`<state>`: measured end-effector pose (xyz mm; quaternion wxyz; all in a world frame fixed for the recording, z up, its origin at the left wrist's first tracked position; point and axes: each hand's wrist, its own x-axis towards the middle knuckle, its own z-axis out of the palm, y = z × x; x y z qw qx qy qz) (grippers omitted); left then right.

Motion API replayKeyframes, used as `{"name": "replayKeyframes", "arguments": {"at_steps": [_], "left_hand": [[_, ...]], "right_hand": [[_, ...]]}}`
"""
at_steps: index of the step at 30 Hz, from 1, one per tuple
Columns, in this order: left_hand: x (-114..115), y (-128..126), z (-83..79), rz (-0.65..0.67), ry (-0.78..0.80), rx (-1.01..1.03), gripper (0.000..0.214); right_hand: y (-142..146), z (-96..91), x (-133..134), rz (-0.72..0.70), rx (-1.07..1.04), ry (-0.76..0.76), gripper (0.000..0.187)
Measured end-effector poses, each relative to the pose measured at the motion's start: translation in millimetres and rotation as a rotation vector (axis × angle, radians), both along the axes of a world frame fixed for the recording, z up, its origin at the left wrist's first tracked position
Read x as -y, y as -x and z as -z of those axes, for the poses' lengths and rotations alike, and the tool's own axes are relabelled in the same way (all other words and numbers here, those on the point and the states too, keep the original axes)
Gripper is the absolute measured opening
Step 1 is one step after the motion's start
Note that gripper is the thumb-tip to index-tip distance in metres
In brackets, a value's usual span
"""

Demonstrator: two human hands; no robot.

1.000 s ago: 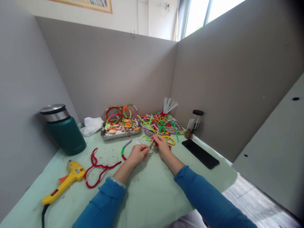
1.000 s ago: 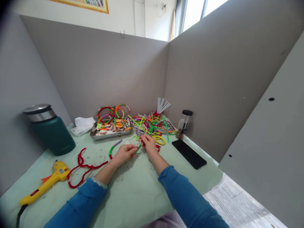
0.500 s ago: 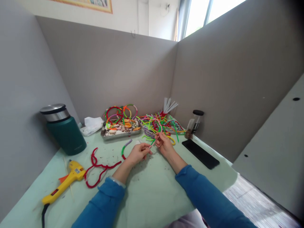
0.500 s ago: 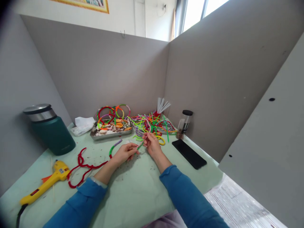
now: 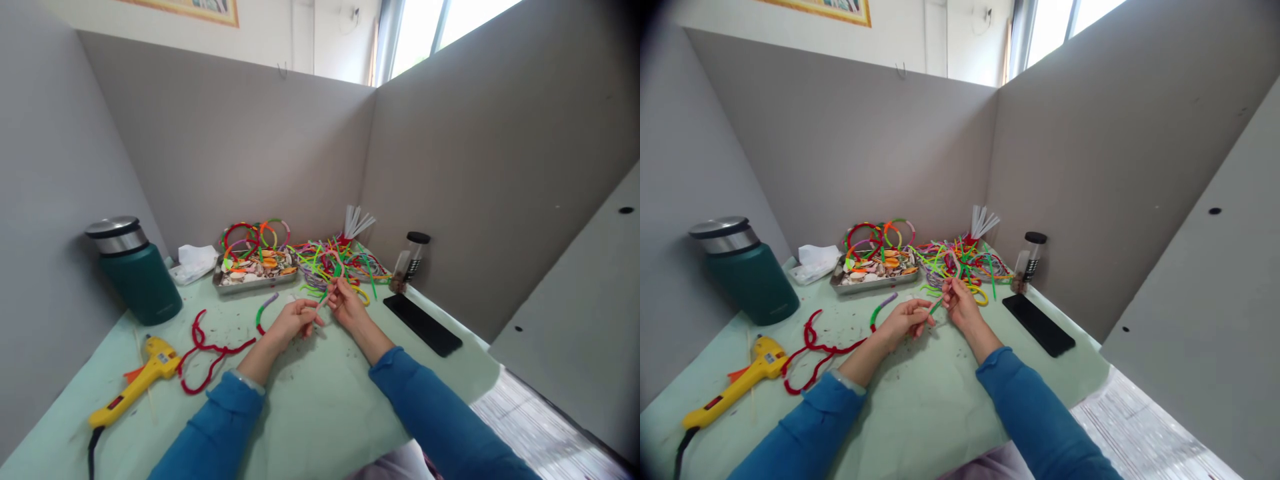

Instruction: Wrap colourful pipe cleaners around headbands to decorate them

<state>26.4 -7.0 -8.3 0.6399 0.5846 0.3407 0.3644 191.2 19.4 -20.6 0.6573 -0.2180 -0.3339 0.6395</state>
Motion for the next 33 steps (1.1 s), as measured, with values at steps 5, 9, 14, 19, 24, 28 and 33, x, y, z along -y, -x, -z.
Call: {"name": "replayKeyframes", "arguments": {"at_steps": [5,9,14,19,24,28,33], "left_hand": [[-11,1,8.4,-0.321,-0.135,-0.026,0.031],[-13,3,10.3,-0.316,-0.256,-0.095,0.025],[-10,4,10.8,-0.354,-0.4,-0.214,0.019],[-12,4,13.2,-0.41,-0.545,-0.339,0.015],[-9,4,9.6,-0.454,-0.658,-0.493,0.011],[-4,4,4.7,-0.496,-0.735,-0.6,0.01],[-2,4,3.6,-0.537,-0.789,-0.7,0.014]], "right_hand": [[7,-0.4,7,-0.009,0.227,-0.077,0.029],[20,8.5,11,-0.018,0.508,-0.126,0.026],[26,11.6,11,0.081,0.627,-0.166,0.023],[25,7.1,12,0.157,0.663,-0.157,0.022],[26,7.8,12,0.189,0.683,-0.136,0.022],[27,8.5,12,0.195,0.683,-0.123,0.023],[27,7.6,13,0.192,0.709,-0.119,0.023]]}}
